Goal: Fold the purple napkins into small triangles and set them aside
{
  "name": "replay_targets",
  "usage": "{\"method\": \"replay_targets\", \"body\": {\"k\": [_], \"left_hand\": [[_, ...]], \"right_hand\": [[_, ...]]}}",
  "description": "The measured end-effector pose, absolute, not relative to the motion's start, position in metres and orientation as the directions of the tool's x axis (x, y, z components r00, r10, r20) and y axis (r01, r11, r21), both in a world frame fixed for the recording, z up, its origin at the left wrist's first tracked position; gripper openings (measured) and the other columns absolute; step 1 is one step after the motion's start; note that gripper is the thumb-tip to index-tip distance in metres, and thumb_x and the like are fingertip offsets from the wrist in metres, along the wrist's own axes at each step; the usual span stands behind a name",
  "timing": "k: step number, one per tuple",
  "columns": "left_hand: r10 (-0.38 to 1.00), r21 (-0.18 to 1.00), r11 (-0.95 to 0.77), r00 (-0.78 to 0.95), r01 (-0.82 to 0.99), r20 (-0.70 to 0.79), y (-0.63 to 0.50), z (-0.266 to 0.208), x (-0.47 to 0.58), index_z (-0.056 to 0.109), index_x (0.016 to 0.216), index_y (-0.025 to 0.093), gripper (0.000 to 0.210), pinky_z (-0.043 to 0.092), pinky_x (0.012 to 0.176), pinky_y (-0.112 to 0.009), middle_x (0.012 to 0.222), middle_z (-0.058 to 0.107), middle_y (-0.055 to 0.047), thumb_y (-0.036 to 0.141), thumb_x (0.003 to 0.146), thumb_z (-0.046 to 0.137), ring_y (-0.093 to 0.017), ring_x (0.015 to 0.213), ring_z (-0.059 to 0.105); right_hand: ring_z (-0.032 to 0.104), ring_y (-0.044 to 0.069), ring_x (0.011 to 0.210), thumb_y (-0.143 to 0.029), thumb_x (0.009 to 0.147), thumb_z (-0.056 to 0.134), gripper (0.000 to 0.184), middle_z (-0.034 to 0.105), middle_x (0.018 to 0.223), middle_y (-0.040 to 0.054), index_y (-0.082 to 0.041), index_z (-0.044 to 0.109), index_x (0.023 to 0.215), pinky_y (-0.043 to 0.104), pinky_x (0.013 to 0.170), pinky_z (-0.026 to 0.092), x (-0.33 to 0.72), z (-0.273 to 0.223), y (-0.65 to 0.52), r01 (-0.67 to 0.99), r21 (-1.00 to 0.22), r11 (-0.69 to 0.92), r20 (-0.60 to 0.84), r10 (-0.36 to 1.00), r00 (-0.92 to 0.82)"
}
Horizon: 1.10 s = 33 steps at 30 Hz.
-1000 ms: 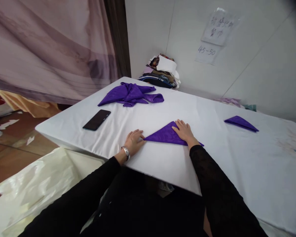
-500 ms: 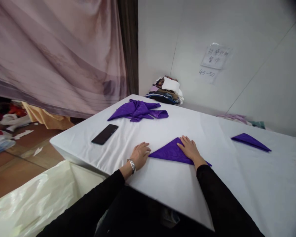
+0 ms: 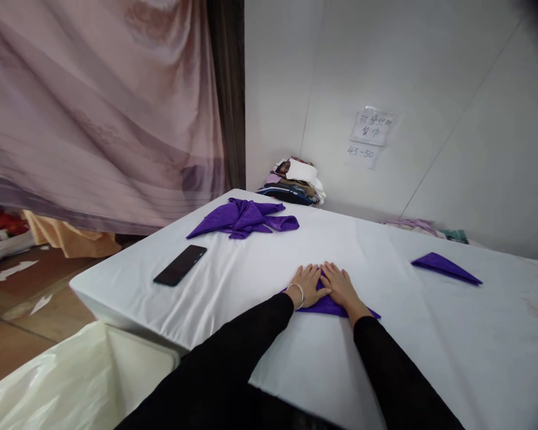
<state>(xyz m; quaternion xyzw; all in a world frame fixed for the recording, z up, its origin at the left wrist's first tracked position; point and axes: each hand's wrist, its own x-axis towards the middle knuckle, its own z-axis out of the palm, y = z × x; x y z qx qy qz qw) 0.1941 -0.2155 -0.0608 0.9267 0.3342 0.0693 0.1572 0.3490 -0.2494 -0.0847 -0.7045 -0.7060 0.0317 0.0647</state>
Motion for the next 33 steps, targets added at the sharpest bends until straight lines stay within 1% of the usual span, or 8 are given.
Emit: {"method": "replay_targets", "body": {"k": [7,13,15,18,20,25,29,33], "left_hand": [[0.647,0.241,-0.747,0.762,0.620,0.045,-0.215,-0.065,0.191,0.029,0.141,0.012,0.076,0.012,0.112,-0.045,0.149,0.025,-0.011,0.063,0.086,0.017,-0.025,0.137,0.017],[0.638,0.200,-0.755,0.770,0.624,0.010,-0.208,-0.067,0.198,0.027,0.141,0.012,0.078,0.011,0.111,-0.048,0.149,0.023,-0.012,0.065,0.084,0.020,-0.027,0.138,0.014],[0.644,0.164,-0.756,0.765,0.634,0.007,-0.206,-0.067,0.199,0.028,0.141,0.012,0.078,0.013,0.111,-0.047,0.149,0.023,-0.011,0.065,0.085,0.018,-0.026,0.138,0.015],[0.639,0.128,-0.764,0.769,0.633,0.010,-0.206,-0.065,0.200,0.029,0.140,0.012,0.077,0.014,0.111,-0.046,0.150,0.023,-0.010,0.065,0.085,0.016,-0.026,0.138,0.015],[0.639,0.112,-0.765,0.769,0.634,0.006,-0.207,-0.062,0.200,0.029,0.140,0.011,0.077,0.014,0.110,-0.046,0.150,0.023,-0.010,0.064,0.085,0.017,-0.026,0.138,0.015],[0.642,0.098,-0.762,0.767,0.640,-0.013,-0.209,-0.057,0.200,0.029,0.140,0.011,0.075,0.015,0.110,-0.046,0.150,0.022,-0.010,0.061,0.086,0.018,-0.026,0.138,0.015],[0.642,0.098,-0.762,0.766,0.640,-0.008,-0.208,-0.057,0.201,0.029,0.140,0.011,0.075,0.015,0.110,-0.046,0.150,0.021,-0.010,0.062,0.086,0.018,-0.026,0.138,0.015],[0.643,0.094,-0.762,0.766,0.641,-0.007,-0.208,-0.058,0.201,0.029,0.140,0.010,0.076,0.015,0.110,-0.046,0.150,0.022,-0.010,0.062,0.086,0.017,-0.026,0.138,0.015]], "right_hand": [[0.031,0.022,0.132,-0.033,0.091,0.031,0.048,0.040,0.141,0.0087,-0.019,0.037,0.136,0.045,0.107,0.023,0.353,-0.081,-0.252,0.962,-0.273,-0.028,0.126,0.990,0.065],[0.030,0.023,0.133,-0.039,0.090,0.038,0.045,0.042,0.140,0.0078,-0.021,0.045,0.131,0.046,0.108,0.020,0.396,-0.072,-0.284,0.925,-0.366,-0.105,0.145,0.975,0.168],[0.034,0.023,0.131,-0.039,0.089,0.040,0.043,0.046,0.137,0.0087,-0.020,0.050,0.126,0.044,0.108,0.022,0.414,-0.067,-0.303,0.845,-0.503,-0.179,0.145,0.947,0.287],[0.047,0.022,0.121,-0.044,0.088,0.039,0.044,0.055,0.128,0.0098,-0.018,0.056,0.119,0.040,0.104,0.032,0.435,-0.059,-0.336,0.585,-0.773,-0.245,0.138,0.835,0.533],[0.052,0.023,0.115,-0.046,0.085,0.043,0.042,0.060,0.121,0.0091,-0.018,0.060,0.112,0.038,0.100,0.037,0.440,-0.056,-0.357,0.458,-0.857,-0.236,0.127,0.765,0.632],[0.053,0.022,0.113,-0.040,0.080,0.053,0.030,0.062,0.117,0.0060,-0.020,0.065,0.099,0.038,0.100,0.037,0.431,-0.069,-0.389,0.478,-0.855,-0.202,0.137,0.801,0.583],[0.040,0.021,0.127,-0.036,0.078,0.056,0.020,0.057,0.126,0.0042,-0.023,0.065,0.090,0.040,0.105,0.028,0.422,-0.079,-0.391,0.627,-0.745,-0.229,0.175,0.839,0.515],[0.036,0.021,0.129,-0.035,0.079,0.055,0.017,0.053,0.130,0.0037,-0.025,0.065,0.089,0.046,0.108,0.018,0.419,-0.077,-0.387,0.706,-0.641,-0.301,0.130,0.864,0.487]]}}
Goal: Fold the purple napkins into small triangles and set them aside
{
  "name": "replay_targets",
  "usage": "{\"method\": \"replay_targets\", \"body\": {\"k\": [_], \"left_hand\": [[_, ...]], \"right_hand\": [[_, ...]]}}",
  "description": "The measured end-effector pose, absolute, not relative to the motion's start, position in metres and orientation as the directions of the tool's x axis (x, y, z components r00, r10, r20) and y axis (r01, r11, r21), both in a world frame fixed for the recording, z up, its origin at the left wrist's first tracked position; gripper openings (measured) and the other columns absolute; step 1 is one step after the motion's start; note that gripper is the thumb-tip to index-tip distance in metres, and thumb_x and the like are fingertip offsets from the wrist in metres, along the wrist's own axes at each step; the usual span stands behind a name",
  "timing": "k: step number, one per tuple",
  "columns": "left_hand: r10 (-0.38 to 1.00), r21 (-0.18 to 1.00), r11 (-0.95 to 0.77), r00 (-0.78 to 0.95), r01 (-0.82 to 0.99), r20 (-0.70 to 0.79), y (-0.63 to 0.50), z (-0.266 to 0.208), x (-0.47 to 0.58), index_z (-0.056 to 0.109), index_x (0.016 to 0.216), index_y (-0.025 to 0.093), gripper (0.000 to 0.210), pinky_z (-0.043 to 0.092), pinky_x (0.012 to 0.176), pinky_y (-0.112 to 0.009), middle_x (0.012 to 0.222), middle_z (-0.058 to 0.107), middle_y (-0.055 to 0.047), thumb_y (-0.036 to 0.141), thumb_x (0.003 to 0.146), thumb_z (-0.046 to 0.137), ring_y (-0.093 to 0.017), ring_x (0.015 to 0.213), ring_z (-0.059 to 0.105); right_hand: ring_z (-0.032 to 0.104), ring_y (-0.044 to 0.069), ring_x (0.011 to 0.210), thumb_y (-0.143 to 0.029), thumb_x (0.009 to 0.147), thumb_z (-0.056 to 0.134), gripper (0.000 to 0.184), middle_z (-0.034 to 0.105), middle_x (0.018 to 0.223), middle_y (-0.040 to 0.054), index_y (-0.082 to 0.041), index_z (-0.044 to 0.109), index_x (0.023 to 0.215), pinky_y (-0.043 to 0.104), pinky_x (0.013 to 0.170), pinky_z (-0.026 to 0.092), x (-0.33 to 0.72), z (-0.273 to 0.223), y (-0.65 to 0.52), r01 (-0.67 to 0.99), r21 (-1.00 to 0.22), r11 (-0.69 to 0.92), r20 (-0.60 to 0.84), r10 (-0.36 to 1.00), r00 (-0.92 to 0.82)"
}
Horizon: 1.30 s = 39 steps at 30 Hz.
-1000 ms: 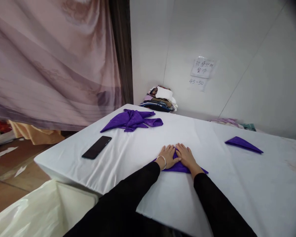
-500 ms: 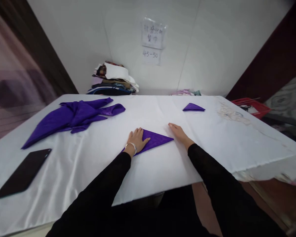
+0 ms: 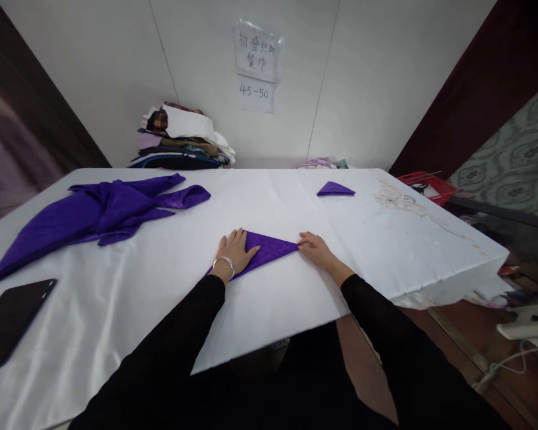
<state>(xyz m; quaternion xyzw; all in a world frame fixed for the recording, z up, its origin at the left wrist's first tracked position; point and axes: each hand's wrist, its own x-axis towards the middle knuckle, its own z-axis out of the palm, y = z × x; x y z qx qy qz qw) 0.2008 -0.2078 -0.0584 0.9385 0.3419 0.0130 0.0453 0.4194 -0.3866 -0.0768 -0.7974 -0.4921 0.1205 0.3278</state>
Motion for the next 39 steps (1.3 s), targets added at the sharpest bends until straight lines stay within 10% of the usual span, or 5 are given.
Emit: {"method": "replay_targets", "body": {"k": [11,23,39], "left_hand": [[0.648,0.104,-0.757,0.761,0.645,-0.004,-0.209,-0.059,0.200,0.029,0.140,0.012,0.074,0.014,0.110,-0.045,0.150,0.022,-0.011,0.061,0.087,0.019,-0.026,0.138,0.015],[0.635,0.127,-0.764,0.772,0.633,-0.026,-0.208,-0.065,0.196,0.024,0.142,0.016,0.062,0.011,0.111,-0.045,0.151,0.020,-0.008,0.048,0.089,0.024,-0.024,0.139,0.012],[0.637,0.211,-0.746,0.769,0.632,-0.048,-0.188,-0.047,0.199,0.044,0.129,0.024,0.045,0.027,0.105,-0.039,0.142,0.040,-0.005,0.043,0.092,0.027,-0.021,0.130,0.033]], "right_hand": [[0.034,0.022,0.130,-0.026,0.085,0.043,0.020,0.052,0.130,0.0056,-0.022,0.062,0.086,0.048,0.106,0.019,0.404,-0.071,-0.386,0.757,-0.563,-0.331,0.202,0.833,0.514],[0.017,0.022,0.137,-0.054,0.091,0.026,0.062,0.029,0.147,0.0088,-0.017,0.030,0.141,0.044,0.110,0.011,0.315,-0.055,-0.307,0.920,-0.392,0.033,0.073,0.997,-0.005],[0.017,0.022,0.137,-0.059,0.090,0.024,0.064,0.025,0.149,0.0067,-0.022,0.026,0.142,0.047,0.110,0.010,0.346,-0.063,-0.349,0.973,-0.222,-0.069,0.054,0.995,0.083]]}}
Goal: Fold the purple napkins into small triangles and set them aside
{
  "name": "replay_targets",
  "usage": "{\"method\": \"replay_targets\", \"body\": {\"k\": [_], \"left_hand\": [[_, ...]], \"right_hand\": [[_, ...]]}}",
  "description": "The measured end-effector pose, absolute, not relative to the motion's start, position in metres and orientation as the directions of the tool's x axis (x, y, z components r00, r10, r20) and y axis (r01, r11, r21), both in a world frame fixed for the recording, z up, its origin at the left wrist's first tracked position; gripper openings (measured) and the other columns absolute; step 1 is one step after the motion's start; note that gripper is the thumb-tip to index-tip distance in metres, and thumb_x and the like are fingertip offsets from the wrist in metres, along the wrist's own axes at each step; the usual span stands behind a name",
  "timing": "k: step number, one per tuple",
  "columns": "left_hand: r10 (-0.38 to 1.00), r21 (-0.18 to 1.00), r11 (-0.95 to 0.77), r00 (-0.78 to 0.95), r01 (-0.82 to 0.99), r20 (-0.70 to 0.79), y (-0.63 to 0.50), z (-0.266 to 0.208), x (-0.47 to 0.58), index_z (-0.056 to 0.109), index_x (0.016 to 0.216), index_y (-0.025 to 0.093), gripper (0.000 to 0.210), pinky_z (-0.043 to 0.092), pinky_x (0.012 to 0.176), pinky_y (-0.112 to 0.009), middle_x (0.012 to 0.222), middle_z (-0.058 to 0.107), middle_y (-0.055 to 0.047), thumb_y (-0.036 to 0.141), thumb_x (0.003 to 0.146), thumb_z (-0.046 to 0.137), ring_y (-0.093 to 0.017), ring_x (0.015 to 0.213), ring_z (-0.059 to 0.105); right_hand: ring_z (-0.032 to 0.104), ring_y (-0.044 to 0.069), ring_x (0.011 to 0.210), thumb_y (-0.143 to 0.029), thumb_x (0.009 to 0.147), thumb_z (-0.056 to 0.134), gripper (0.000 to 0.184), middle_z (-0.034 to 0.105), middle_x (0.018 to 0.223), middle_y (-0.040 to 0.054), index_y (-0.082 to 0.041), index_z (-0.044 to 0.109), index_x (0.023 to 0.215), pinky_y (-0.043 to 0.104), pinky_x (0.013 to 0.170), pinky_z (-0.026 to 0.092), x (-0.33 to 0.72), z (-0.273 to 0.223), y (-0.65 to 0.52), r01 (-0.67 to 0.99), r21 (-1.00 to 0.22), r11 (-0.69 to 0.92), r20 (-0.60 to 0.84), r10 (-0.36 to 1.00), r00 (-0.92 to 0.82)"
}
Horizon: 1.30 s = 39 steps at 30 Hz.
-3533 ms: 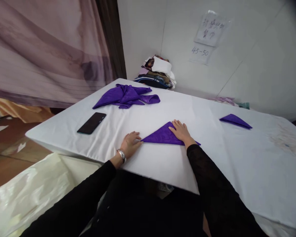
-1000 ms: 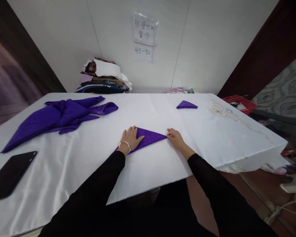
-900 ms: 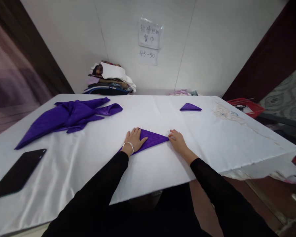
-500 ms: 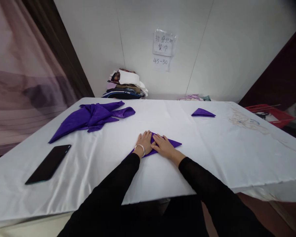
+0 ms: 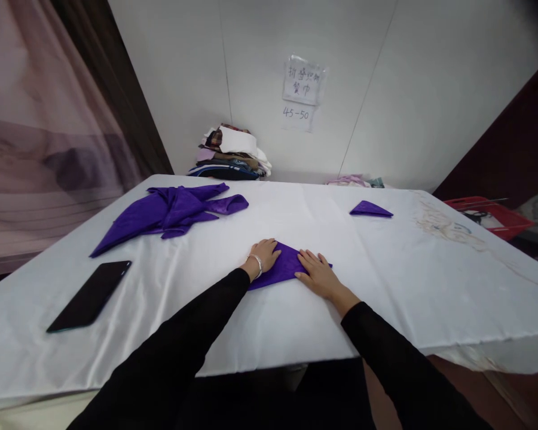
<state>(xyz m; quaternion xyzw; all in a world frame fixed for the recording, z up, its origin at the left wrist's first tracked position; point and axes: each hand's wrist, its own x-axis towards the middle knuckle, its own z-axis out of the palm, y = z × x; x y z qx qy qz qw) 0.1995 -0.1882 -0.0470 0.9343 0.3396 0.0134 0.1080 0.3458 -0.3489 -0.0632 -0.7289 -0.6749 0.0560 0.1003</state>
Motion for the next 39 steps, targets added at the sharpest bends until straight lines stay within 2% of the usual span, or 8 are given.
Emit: {"method": "replay_targets", "body": {"k": [3,7,11,17,23,26,32,39], "left_hand": [[0.652,0.187,-0.736,0.756,0.650,-0.063,-0.178,-0.038,0.209,0.048,0.125,0.025,0.040,0.034,0.100,-0.038,0.134,0.050,-0.005,0.040,0.090,0.036,-0.023,0.123,0.041],[0.676,0.162,-0.716,0.732,0.679,-0.082,-0.167,-0.032,0.224,0.052,0.122,0.024,0.041,0.036,0.097,-0.038,0.129,0.052,-0.008,0.036,0.083,0.049,-0.026,0.121,0.043],[0.688,0.174,-0.692,0.713,0.701,-0.135,-0.158,-0.028,0.234,0.063,0.108,0.023,0.034,0.043,0.089,-0.035,0.119,0.058,-0.010,0.037,0.078,0.056,-0.027,0.111,0.052],[0.703,0.245,-0.648,0.690,0.721,-0.170,-0.150,-0.028,0.231,0.067,0.098,0.020,0.030,0.046,0.082,-0.030,0.113,0.063,-0.009,0.033,0.072,0.060,-0.025,0.103,0.058],[0.845,0.333,-0.434,0.506,0.837,-0.171,-0.145,-0.033,0.203,0.063,0.104,0.015,0.034,0.046,0.072,-0.028,0.105,0.066,-0.013,0.023,0.072,0.056,-0.024,0.095,0.062],[0.892,0.392,-0.324,0.416,0.861,-0.177,-0.148,-0.038,0.184,0.062,0.100,0.014,0.031,0.046,0.069,-0.026,0.102,0.067,-0.012,0.020,0.070,0.057,-0.023,0.093,0.062],[0.919,0.511,-0.206,0.344,0.834,-0.192,-0.167,-0.049,0.157,0.061,0.095,0.018,0.026,0.045,0.063,-0.023,0.092,0.068,-0.004,0.021,0.069,0.058,-0.016,0.080,0.063],[0.933,0.595,-0.147,0.310,0.790,-0.181,-0.185,-0.046,0.154,0.059,0.095,0.019,0.028,0.044,0.063,-0.023,0.089,0.067,-0.004,0.016,0.067,0.057,-0.016,0.079,0.063]], "right_hand": [[0.018,0.023,0.137,-0.059,0.089,0.025,0.064,0.024,0.149,0.0068,-0.023,0.026,0.142,0.047,0.109,0.010,0.346,-0.063,-0.349,0.968,-0.239,-0.076,0.041,0.995,0.088],[0.016,0.023,0.138,-0.060,0.088,0.027,0.065,0.023,0.149,0.0067,-0.023,0.027,0.142,0.047,0.109,0.009,0.348,-0.063,-0.348,0.966,-0.249,-0.073,0.025,0.996,0.081],[0.016,0.023,0.138,-0.063,0.086,0.030,0.068,0.022,0.150,0.0064,-0.024,0.028,0.142,0.047,0.110,0.009,0.349,-0.063,-0.349,0.967,-0.252,-0.045,0.036,0.998,0.056],[0.017,0.024,0.138,-0.064,0.085,0.034,0.069,0.025,0.149,0.0066,-0.024,0.031,0.140,0.048,0.110,0.008,0.354,-0.064,-0.347,0.970,-0.243,-0.024,0.057,0.998,0.038],[0.018,0.026,0.137,-0.051,0.089,0.036,0.056,0.030,0.147,0.0098,-0.021,0.039,0.137,0.050,0.109,0.007,0.363,-0.062,-0.333,0.988,-0.155,-0.028,0.109,0.993,0.045],[0.020,0.026,0.136,-0.044,0.091,0.036,0.054,0.032,0.145,0.0117,-0.017,0.037,0.138,0.050,0.109,0.009,0.348,-0.063,-0.333,0.983,-0.178,0.039,0.125,0.992,-0.017],[0.025,0.025,0.134,-0.041,0.090,0.040,0.054,0.036,0.143,0.0111,-0.018,0.036,0.138,0.049,0.110,0.011,0.298,-0.065,-0.363,0.925,-0.245,0.291,0.151,0.954,-0.260],[0.030,0.023,0.132,-0.035,0.091,0.041,0.047,0.043,0.139,0.0113,-0.017,0.040,0.134,0.048,0.110,0.010,0.259,-0.063,-0.392,0.876,-0.265,0.403,0.226,0.909,-0.350]]}}
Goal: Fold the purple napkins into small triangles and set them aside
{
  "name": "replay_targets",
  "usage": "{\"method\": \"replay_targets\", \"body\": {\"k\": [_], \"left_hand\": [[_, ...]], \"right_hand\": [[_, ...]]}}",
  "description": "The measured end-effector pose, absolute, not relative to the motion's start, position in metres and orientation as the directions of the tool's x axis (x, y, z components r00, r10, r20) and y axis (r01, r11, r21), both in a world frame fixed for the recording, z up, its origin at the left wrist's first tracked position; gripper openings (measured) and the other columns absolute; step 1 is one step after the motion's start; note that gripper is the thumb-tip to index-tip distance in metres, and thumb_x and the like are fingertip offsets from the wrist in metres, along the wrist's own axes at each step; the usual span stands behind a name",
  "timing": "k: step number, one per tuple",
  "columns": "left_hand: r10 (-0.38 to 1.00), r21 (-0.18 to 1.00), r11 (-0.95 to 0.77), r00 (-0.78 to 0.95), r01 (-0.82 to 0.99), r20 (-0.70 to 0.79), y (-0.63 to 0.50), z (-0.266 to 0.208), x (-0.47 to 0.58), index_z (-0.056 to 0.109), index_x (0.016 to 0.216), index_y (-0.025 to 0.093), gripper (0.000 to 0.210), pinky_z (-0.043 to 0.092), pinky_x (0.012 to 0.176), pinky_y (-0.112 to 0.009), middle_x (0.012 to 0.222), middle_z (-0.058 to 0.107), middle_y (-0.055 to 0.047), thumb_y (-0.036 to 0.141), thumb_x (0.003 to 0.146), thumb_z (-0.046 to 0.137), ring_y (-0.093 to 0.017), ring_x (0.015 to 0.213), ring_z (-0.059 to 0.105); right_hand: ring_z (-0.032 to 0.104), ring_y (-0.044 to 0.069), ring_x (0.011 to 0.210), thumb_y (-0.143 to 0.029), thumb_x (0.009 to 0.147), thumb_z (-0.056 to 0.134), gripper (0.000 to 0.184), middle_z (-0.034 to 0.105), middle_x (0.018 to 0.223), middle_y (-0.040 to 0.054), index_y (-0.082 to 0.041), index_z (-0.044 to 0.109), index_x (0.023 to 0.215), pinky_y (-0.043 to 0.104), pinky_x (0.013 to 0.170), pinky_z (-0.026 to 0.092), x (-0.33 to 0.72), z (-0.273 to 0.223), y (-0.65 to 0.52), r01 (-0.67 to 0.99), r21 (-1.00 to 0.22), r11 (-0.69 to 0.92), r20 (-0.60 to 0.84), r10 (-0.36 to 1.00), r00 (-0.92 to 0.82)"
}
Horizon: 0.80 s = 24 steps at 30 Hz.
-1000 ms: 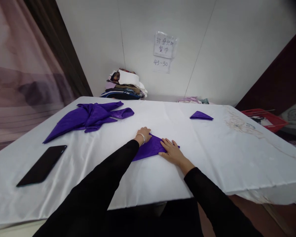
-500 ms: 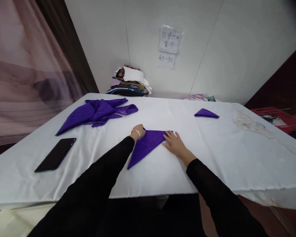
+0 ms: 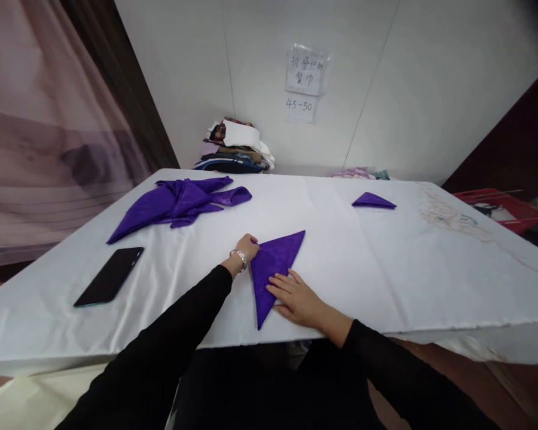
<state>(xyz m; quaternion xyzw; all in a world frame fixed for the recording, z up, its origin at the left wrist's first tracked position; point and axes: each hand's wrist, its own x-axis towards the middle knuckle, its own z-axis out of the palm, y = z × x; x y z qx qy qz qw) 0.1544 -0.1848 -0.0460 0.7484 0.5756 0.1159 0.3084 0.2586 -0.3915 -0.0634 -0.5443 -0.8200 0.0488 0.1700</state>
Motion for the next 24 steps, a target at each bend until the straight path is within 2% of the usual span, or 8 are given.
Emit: {"method": "replay_targets", "body": {"k": [5,9,11,13,15,18,21,24], "left_hand": [[0.937,0.611,-0.135,0.300,0.780,-0.177,-0.187,-0.043,0.154,0.059,0.092,0.018,0.026,0.045,0.061,-0.024,0.086,0.067,-0.004,0.014,0.067,0.057,-0.017,0.077,0.063],[0.939,0.610,-0.155,0.308,0.777,-0.153,-0.189,-0.043,0.152,0.058,0.091,0.017,0.024,0.046,0.062,-0.025,0.084,0.066,-0.005,0.013,0.068,0.056,-0.018,0.076,0.063],[0.937,0.609,-0.181,0.323,0.772,-0.131,-0.190,-0.044,0.150,0.058,0.093,0.017,0.026,0.047,0.064,-0.026,0.085,0.066,-0.006,0.013,0.068,0.055,-0.019,0.078,0.063],[0.930,0.608,-0.229,0.355,0.760,-0.094,-0.194,-0.045,0.147,0.058,0.097,0.017,0.029,0.048,0.069,-0.027,0.093,0.065,-0.007,0.011,0.069,0.054,-0.019,0.083,0.063],[0.915,0.607,-0.290,0.400,0.740,-0.050,-0.197,-0.046,0.143,0.058,0.101,0.018,0.033,0.047,0.077,-0.028,0.108,0.061,-0.008,0.011,0.069,0.054,-0.020,0.091,0.061],[0.839,0.538,-0.507,0.529,0.673,0.128,-0.202,-0.050,0.134,0.059,0.104,0.020,0.036,0.044,0.088,-0.032,0.123,0.053,-0.008,0.011,0.069,0.054,-0.022,0.104,0.055],[0.668,0.420,-0.733,0.686,0.535,0.291,-0.203,-0.055,0.125,0.063,0.098,0.021,0.033,0.041,0.093,-0.035,0.112,0.060,-0.006,0.010,0.069,0.052,-0.023,0.107,0.052],[0.572,0.469,-0.780,0.776,0.414,0.266,-0.202,-0.057,0.119,0.067,0.088,0.023,0.024,0.043,0.090,-0.034,0.091,0.068,-0.002,0.015,0.072,0.051,-0.020,0.093,0.058]], "right_hand": [[0.038,0.023,0.126,-0.024,0.083,0.051,0.042,0.050,0.132,0.0116,-0.016,0.048,0.124,0.048,0.110,0.011,0.234,-0.062,-0.386,0.874,-0.251,0.417,0.310,0.890,-0.336],[0.050,0.022,0.108,-0.015,0.076,0.054,0.032,0.060,0.113,0.0109,-0.015,0.056,0.109,0.045,0.107,0.020,0.226,-0.063,-0.381,0.864,-0.245,0.440,0.378,0.864,-0.333],[0.054,0.020,0.100,-0.011,0.075,0.052,0.027,0.063,0.103,0.0095,-0.016,0.059,0.101,0.043,0.103,0.028,0.227,-0.064,-0.381,0.853,-0.289,0.435,0.414,0.860,-0.299],[0.055,0.019,0.094,-0.010,0.076,0.049,0.025,0.063,0.098,0.0079,-0.018,0.060,0.096,0.039,0.094,0.037,0.230,-0.065,-0.384,0.814,-0.405,0.416,0.436,0.871,-0.228],[0.057,0.017,0.090,-0.010,0.077,0.047,0.025,0.064,0.095,0.0055,-0.020,0.061,0.095,0.033,0.085,0.043,0.234,-0.065,-0.387,0.721,-0.579,0.381,0.422,0.896,-0.135],[0.059,0.015,0.084,-0.017,0.080,0.050,0.020,0.065,0.091,0.0014,-0.022,0.063,0.093,0.029,0.078,0.046,0.239,-0.061,-0.388,0.500,-0.819,0.281,0.334,0.943,0.016],[0.060,0.016,0.078,-0.028,0.078,0.058,0.014,0.066,0.084,-0.0006,-0.022,0.065,0.088,0.030,0.076,0.047,0.250,-0.054,-0.380,0.248,-0.958,0.141,0.187,0.967,0.174],[0.060,0.017,0.077,-0.034,0.072,0.064,0.020,0.067,0.083,0.0001,-0.020,0.065,0.086,0.032,0.075,0.047,0.267,-0.046,-0.362,0.015,-0.996,0.088,0.089,0.959,0.269]]}}
